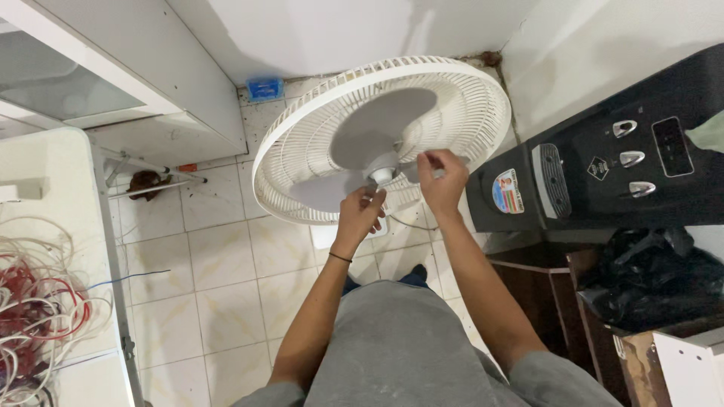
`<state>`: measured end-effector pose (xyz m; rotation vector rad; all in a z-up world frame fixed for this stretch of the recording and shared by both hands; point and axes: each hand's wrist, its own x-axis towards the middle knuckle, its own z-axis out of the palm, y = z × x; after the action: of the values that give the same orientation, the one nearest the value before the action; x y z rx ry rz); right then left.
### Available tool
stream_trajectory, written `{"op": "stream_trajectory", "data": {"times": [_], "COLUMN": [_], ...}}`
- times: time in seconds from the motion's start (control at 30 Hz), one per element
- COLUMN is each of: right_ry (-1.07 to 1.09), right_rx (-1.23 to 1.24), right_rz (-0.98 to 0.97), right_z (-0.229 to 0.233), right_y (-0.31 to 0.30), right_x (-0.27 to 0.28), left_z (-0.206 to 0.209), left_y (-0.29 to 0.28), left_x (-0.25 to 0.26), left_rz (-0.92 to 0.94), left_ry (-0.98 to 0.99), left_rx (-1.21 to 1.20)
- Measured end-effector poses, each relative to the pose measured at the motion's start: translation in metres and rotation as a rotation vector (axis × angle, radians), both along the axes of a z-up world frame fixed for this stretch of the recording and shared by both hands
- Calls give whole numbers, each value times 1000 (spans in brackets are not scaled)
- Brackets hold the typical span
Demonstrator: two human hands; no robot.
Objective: The person wipes the front grill of a standing fan with a cloth, then removes the front grill, the fan blades, and the central hub nut. The components are placed on a nearby surface.
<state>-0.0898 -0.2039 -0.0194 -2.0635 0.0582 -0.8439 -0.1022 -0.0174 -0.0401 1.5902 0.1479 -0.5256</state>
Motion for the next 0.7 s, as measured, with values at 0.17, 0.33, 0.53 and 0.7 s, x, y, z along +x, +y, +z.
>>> {"op": "stream_trajectory", "data": {"times": [0.17, 0.33, 0.53, 0.7], "right_ry": [-11, 290, 914, 763], "right_rx": [-233, -67, 835, 1021], "right_rz": [80, 216, 517, 379], "right_z": [39, 11, -56, -64], "right_y": [-11, -14, 25, 42], "right_x": [10, -3, -17, -6], "left_z": [8, -12, -32, -20], "left_y": [-8, 7, 43, 76], "left_x": [16, 18, 21, 40], "left_rz": [13, 106, 348, 293], "left_ry": [-39, -305, -407, -577], "left_rx": [-17, 29, 297, 155]}}
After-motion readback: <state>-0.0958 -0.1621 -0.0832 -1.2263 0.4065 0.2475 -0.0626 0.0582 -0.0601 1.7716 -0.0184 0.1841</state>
